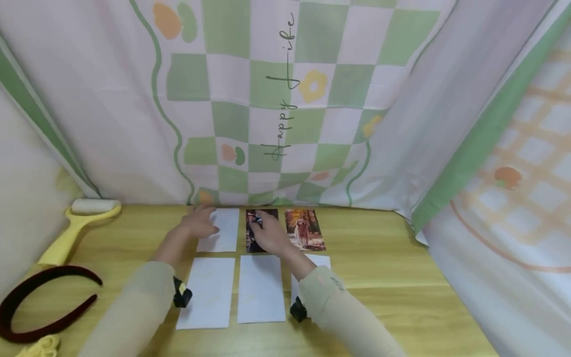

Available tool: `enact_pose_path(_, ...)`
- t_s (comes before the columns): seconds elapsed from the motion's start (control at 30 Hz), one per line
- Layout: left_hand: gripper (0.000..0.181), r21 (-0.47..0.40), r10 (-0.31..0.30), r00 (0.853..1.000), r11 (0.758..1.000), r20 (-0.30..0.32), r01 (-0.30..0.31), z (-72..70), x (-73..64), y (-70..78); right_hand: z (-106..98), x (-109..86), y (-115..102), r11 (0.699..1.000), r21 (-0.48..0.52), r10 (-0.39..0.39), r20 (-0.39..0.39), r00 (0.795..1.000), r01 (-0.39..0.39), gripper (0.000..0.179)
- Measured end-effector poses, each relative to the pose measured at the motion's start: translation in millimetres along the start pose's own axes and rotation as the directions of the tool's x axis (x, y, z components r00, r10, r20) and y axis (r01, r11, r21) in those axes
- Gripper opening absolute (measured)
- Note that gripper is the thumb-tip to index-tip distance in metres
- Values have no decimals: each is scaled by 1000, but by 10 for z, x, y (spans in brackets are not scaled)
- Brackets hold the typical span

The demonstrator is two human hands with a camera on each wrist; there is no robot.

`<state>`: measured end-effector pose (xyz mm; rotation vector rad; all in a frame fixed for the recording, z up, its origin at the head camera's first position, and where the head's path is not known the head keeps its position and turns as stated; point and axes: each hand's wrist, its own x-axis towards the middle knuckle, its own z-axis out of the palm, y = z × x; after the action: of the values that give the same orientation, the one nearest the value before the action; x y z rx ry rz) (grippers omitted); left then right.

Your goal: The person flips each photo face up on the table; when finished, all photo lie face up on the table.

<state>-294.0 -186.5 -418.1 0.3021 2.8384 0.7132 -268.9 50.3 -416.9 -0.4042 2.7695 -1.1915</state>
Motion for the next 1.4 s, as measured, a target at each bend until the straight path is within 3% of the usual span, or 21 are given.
enact_pose_path(0.07,80,15,-1,999,1000,43,1,-41,-16,-202,81,12,-105,991,126,36,36,999,-40,56)
enact_pose_path(0.2,82,-36,28,994,999,108,-24,-64,21,-500,218,21,-277,926,350,122,79,989,-142,62)
enact_pose_path(0.3,79,-52,34,988,998,150,-26,-52,46,-622,298,22,-351,876,436,179,104,978,-207,65)
enact_pose_path(0.4,76,-20,25,984,1000,178,-22,-29,41,-677,353,30,-381,849,464,220,122,968,-251,67)
enact_pose_path(0.6,71,51,-15,989,999,148,8,16,12,-654,377,31,-412,827,482,253,138,957,-288,68)
enact_pose_path(0.77,69,79,-35,993,997,112,26,4,-65,-578,411,61,-433,786,535,279,142,950,-311,71)
enact_pose_path(0.83,68,88,-34,994,996,107,24,-31,-120,-522,424,80,-437,749,584,279,153,948,-315,74)
enact_pose_path(1.0,67,82,-46,995,996,93,38,-84,-188,-421,420,118,-446,601,729,258,211,943,-328,78)
enact_pose_path(1.1,67,72,-52,994,996,95,46,-101,-204,-392,405,139,-440,549,772,260,206,943,-320,72)
enact_pose_path(1.2,67,69,-44,995,997,89,38,-88,-196,-412,394,145,-424,521,797,273,182,945,-304,69)
enact_pose_path(1.3,68,61,-44,995,997,86,39,-79,-202,-413,391,139,-403,515,807,271,168,948,-290,56)
enact_pose_path(1.37,68,61,-48,995,997,87,43,-73,-207,-398,395,139,-391,514,808,267,168,949,-287,27)
enact_pose_path(1.4,69,65,-51,995,997,90,46,-70,-212,-386,396,133,-388,519,804,264,172,949,-290,24)
